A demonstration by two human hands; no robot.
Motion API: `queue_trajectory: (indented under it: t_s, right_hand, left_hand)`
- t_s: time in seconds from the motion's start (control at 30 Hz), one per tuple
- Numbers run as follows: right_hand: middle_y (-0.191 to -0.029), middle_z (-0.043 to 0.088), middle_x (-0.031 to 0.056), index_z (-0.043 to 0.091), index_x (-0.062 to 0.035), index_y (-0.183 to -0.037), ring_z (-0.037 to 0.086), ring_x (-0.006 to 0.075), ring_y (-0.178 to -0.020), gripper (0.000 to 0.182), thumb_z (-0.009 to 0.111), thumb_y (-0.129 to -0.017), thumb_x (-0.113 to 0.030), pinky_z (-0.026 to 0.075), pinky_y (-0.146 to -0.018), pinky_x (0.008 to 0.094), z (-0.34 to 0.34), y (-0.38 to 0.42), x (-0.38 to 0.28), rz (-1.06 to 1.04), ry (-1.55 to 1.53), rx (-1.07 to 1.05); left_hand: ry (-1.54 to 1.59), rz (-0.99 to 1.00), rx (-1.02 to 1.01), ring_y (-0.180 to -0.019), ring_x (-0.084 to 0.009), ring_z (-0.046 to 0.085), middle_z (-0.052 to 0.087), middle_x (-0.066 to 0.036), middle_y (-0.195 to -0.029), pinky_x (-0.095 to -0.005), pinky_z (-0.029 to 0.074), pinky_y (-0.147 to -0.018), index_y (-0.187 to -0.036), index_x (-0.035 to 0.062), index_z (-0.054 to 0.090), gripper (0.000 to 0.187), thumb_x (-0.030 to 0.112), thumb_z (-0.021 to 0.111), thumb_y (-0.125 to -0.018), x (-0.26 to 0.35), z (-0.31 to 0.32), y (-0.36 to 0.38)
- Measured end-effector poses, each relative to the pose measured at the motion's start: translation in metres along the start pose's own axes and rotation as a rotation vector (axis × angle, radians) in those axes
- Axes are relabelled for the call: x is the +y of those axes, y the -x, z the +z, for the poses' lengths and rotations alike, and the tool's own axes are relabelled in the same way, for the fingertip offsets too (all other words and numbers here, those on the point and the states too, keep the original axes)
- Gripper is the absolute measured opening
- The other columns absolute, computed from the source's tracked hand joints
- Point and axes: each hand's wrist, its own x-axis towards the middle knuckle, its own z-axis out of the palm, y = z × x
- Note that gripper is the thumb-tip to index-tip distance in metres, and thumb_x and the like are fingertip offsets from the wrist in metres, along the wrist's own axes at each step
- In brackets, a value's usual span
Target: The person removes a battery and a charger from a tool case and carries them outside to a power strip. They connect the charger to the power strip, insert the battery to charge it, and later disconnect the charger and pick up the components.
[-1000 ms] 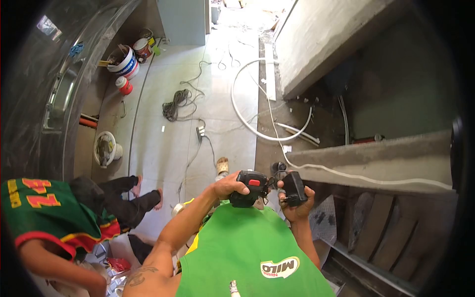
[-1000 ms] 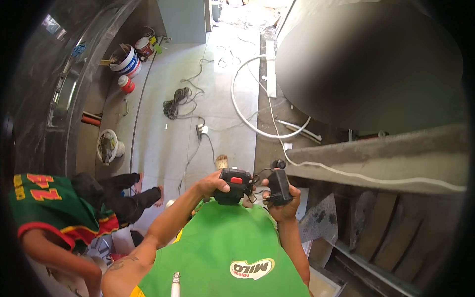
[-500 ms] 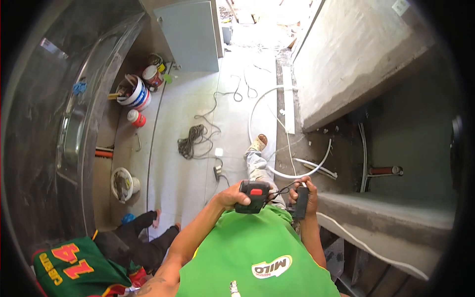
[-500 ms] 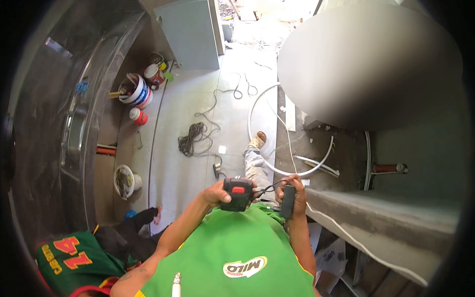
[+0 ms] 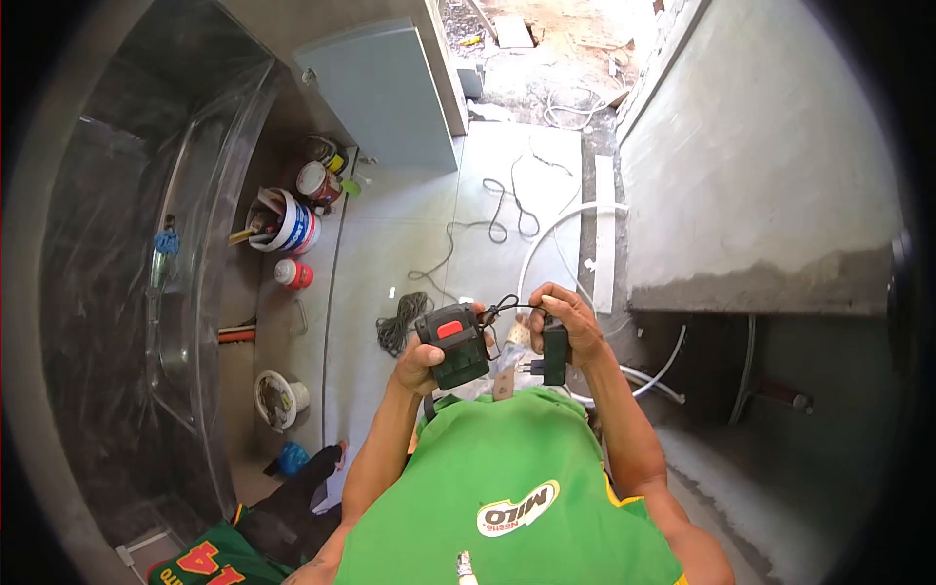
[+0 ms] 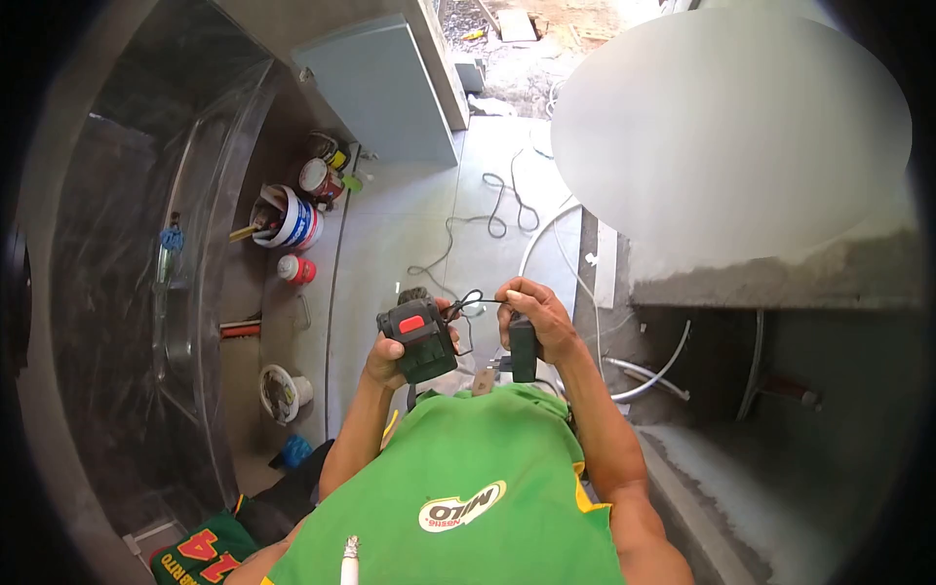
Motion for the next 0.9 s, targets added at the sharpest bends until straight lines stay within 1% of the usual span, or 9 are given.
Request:
queue_trajectory:
  t_s: [0.17, 0.33, 0.43, 0.5, 0.57, 0.63, 0.7, 0.8, 0.9]
  right_hand:
    - [-0.075, 0.067, 0.0062, 0.061, -0.0016, -0.112, 0.061, 0.0115, -0.063, 0.024, 0.054, -0.096, -0.019, 0.052, -0.058, 0.0255, -0.009, -0.056, -0.048, -0.051, 0.39, 0.088]
    - [-0.076, 0.067, 0.0072, 0.064, -0.0013, -0.107, 0.062, 0.0105, -0.065, 0.022, 0.053, -0.097, -0.017, 0.052, -0.061, 0.0249, -0.021, -0.118, -0.076, -0.107, 0.485, 0.304]
    - [-0.076, 0.067, 0.007, 0.066, -0.0011, -0.106, 0.061, 0.0102, -0.067, 0.022, 0.053, -0.097, -0.017, 0.052, -0.062, 0.0249, -0.044, -0.161, -0.086, -0.195, 0.551, 0.474]
    - [-0.076, 0.067, 0.0062, 0.067, -0.0008, -0.103, 0.061, 0.0101, -0.068, 0.022, 0.053, -0.096, -0.017, 0.051, -0.062, 0.025, -0.059, -0.19, -0.099, -0.256, 0.647, 0.5]
    - [-0.076, 0.067, 0.0053, 0.068, -0.0006, -0.102, 0.061, 0.0095, -0.069, 0.023, 0.054, -0.096, -0.017, 0.051, -0.063, 0.0241, -0.053, -0.214, -0.123, -0.19, 0.622, 0.589]
    - [-0.077, 0.067, 0.0048, 0.068, -0.0008, -0.102, 0.061, 0.009, -0.069, 0.023, 0.055, -0.096, -0.018, 0.051, -0.064, 0.0234, -0.048, -0.23, -0.145, -0.115, 0.561, 0.643]
    - [-0.077, 0.067, 0.0044, 0.068, -0.0013, -0.102, 0.061, 0.0085, -0.068, 0.023, 0.055, -0.096, -0.02, 0.051, -0.063, 0.0229, -0.048, -0.25, -0.162, -0.168, 0.611, 0.67]
    - [-0.079, 0.066, 0.0036, 0.069, -0.0014, -0.101, 0.06, 0.0082, -0.069, 0.027, 0.055, -0.097, -0.024, 0.05, -0.061, 0.0226, -0.045, -0.281, -0.185, -0.075, 0.595, 0.664]
    - [-0.077, 0.065, 0.003, 0.067, -0.002, -0.105, 0.059, 0.0075, -0.068, 0.032, 0.054, -0.098, -0.03, 0.05, -0.06, 0.0223, -0.047, -0.311, -0.191, -0.099, 0.599, 0.689]
  left_hand:
    - [0.018, 0.017, 0.026, -0.111, -0.0262, 0.059, 0.052, -0.015, -0.129, -0.0394, 0.054, -0.092, -0.137, -0.0017, 0.041, 0.084, 0.024, 0.078, -0.066, 0.03, -0.002, -0.072]
    - [0.091, -0.022, 0.0, -0.111, -0.0272, 0.06, 0.052, -0.017, -0.13, -0.0418, 0.052, -0.096, -0.137, -0.0011, 0.041, 0.082, 0.022, 0.077, -0.067, 0.06, -0.027, -0.148]
    - [0.216, -0.147, -0.114, -0.111, -0.0292, 0.061, 0.054, -0.018, -0.128, -0.0437, 0.051, -0.097, -0.138, -0.0009, 0.04, 0.083, 0.022, 0.077, -0.067, 0.081, -0.051, -0.194]
    - [0.231, -0.188, -0.159, -0.111, -0.0313, 0.061, 0.055, -0.02, -0.128, -0.0459, 0.051, -0.098, -0.138, -0.0008, 0.039, 0.084, 0.023, 0.077, -0.066, 0.104, -0.057, -0.226]
    - [0.221, -0.259, -0.256, -0.116, -0.0317, 0.058, 0.052, -0.022, -0.133, -0.047, 0.051, -0.097, -0.139, -0.0011, 0.038, 0.084, 0.024, 0.076, -0.068, 0.131, -0.068, -0.263]
    - [0.168, -0.302, -0.259, -0.118, -0.0309, 0.057, 0.051, -0.022, -0.134, -0.047, 0.051, -0.096, -0.138, -0.0026, 0.038, 0.083, 0.025, 0.075, -0.069, 0.156, -0.075, -0.289]
    - [0.137, -0.334, -0.298, -0.118, -0.0299, 0.057, 0.05, -0.022, -0.135, -0.0455, 0.052, -0.096, -0.138, -0.004, 0.039, 0.082, 0.024, 0.075, -0.07, 0.189, -0.081, -0.317]
    - [-0.064, -0.456, -0.349, -0.117, -0.0294, 0.057, 0.05, -0.022, -0.135, -0.0424, 0.052, -0.096, -0.137, -0.0043, 0.042, 0.083, 0.022, 0.078, -0.067, 0.227, -0.099, -0.354]
    - [-0.16, -0.467, -0.329, -0.117, -0.0323, 0.057, 0.05, -0.024, -0.134, -0.0449, 0.05, -0.097, -0.137, -0.0024, 0.042, 0.084, 0.026, 0.078, -0.066, 0.25, -0.114, -0.38]
